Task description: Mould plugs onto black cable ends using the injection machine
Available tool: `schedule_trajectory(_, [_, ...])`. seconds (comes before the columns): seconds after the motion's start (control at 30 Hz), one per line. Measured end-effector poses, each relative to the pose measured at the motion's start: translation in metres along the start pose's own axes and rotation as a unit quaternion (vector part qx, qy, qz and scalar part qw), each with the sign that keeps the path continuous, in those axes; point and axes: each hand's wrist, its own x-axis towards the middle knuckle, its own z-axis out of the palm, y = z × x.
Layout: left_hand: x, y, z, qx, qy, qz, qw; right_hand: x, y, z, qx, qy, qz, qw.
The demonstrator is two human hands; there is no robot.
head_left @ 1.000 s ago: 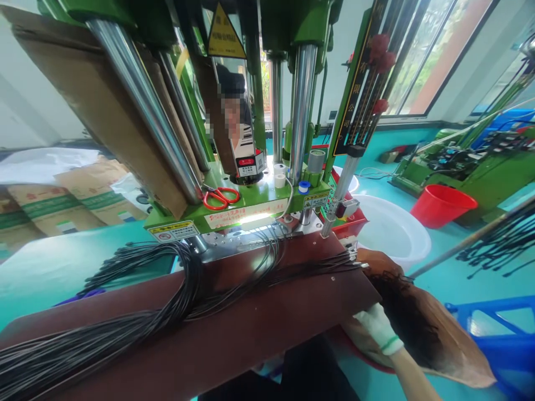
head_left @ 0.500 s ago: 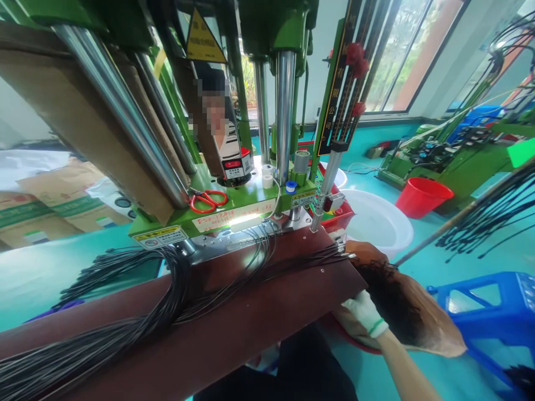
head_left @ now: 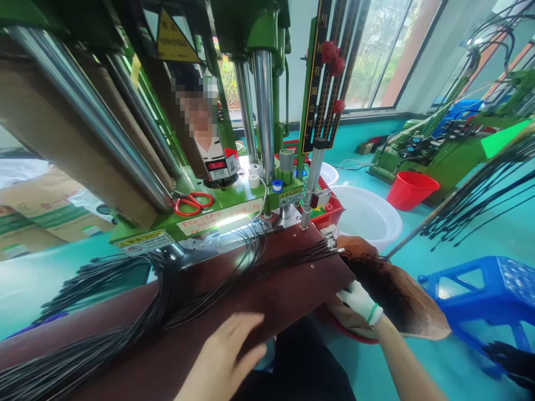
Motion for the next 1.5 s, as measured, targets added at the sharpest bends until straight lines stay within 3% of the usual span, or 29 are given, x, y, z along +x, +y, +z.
schedule_trajectory(0.03, [0.029, 0.008, 0.006, 0.048, 0.015, 0.064, 0.997, 0.000, -0.002, 0.000, -0.001, 0.003, 0.003, 1.000])
schedule_trajectory(0.1, [0.081, 0.021, 0.020, 0.148, 0.052, 0.118, 0.981, -0.002, -0.004, -0.002, -0.004, 0.009, 0.006, 1.000])
schedule_trajectory(0.17, [0.120, 0.029, 0.033, 0.239, 0.055, 0.113, 0.963, -0.006, -0.005, -0.004, -0.015, 0.012, 0.007, 1.000])
schedule_trajectory(0.23, [0.142, 0.033, 0.044, 0.304, 0.038, 0.097, 0.947, -0.010, -0.001, -0.006, -0.021, 0.010, -0.001, 1.000])
schedule_trajectory(0.37, [0.160, 0.034, 0.054, 0.360, -0.038, 0.086, 0.928, -0.015, 0.013, -0.008, 0.005, 0.003, -0.050, 0.999])
schedule_trajectory(0.47, [0.167, 0.035, 0.058, 0.360, -0.087, 0.082, 0.925, -0.013, 0.020, -0.011, 0.017, 0.046, -0.082, 0.995])
schedule_trajectory(0.57, [0.170, 0.035, 0.055, 0.325, -0.084, 0.059, 0.940, -0.014, 0.012, -0.019, 0.036, 0.211, -0.098, 0.972])
schedule_trajectory(0.63, [0.169, 0.037, 0.043, 0.239, -0.093, 0.047, 0.965, -0.020, -0.004, -0.026, 0.081, 0.329, -0.121, 0.933])
schedule_trajectory(0.67, [0.167, 0.040, 0.034, 0.171, -0.110, 0.046, 0.978, -0.025, -0.014, -0.029, 0.120, 0.352, -0.136, 0.918])
schedule_trajectory(0.73, [0.160, 0.049, 0.012, 0.000, -0.170, 0.046, 0.984, -0.036, -0.041, -0.030, 0.230, 0.287, -0.159, 0.916])
schedule_trajectory(0.8, [0.148, 0.061, -0.008, -0.161, -0.234, 0.026, 0.959, -0.045, -0.073, -0.024, 0.382, 0.096, -0.167, 0.904])
schedule_trajectory(0.87, [0.131, 0.071, -0.020, -0.272, -0.269, -0.023, 0.924, -0.049, -0.106, -0.013, 0.523, -0.096, -0.178, 0.828])
schedule_trajectory(0.93, [0.110, 0.076, -0.022, -0.336, -0.271, -0.081, 0.898, -0.049, -0.136, -0.002, 0.590, -0.174, -0.193, 0.765])
schedule_trajectory(1.0, [0.088, 0.074, -0.013, -0.375, -0.233, -0.133, 0.887, -0.048, -0.160, 0.005, 0.617, -0.189, -0.208, 0.735])
schedule_trajectory(1.1, [0.059, 0.063, 0.008, -0.406, -0.099, -0.206, 0.885, -0.047, -0.182, 0.008, 0.640, -0.201, -0.219, 0.709])
schedule_trajectory(1.2, [0.043, 0.053, 0.027, -0.421, 0.018, -0.260, 0.869, -0.050, -0.188, 0.010, 0.645, -0.247, -0.226, 0.687])
schedule_trajectory(1.3, [0.039, 0.050, 0.036, -0.434, 0.071, -0.254, 0.861, -0.054, -0.183, 0.015, 0.645, -0.279, -0.251, 0.666])
schedule_trajectory(1.37, [0.039, 0.048, 0.037, -0.429, 0.058, -0.219, 0.874, -0.056, -0.179, 0.016, 0.633, -0.277, -0.255, 0.676])
schedule_trajectory(1.5, [0.031, 0.042, 0.033, -0.380, -0.085, -0.125, 0.912, -0.054, -0.175, 0.016, 0.638, -0.210, -0.197, 0.714])
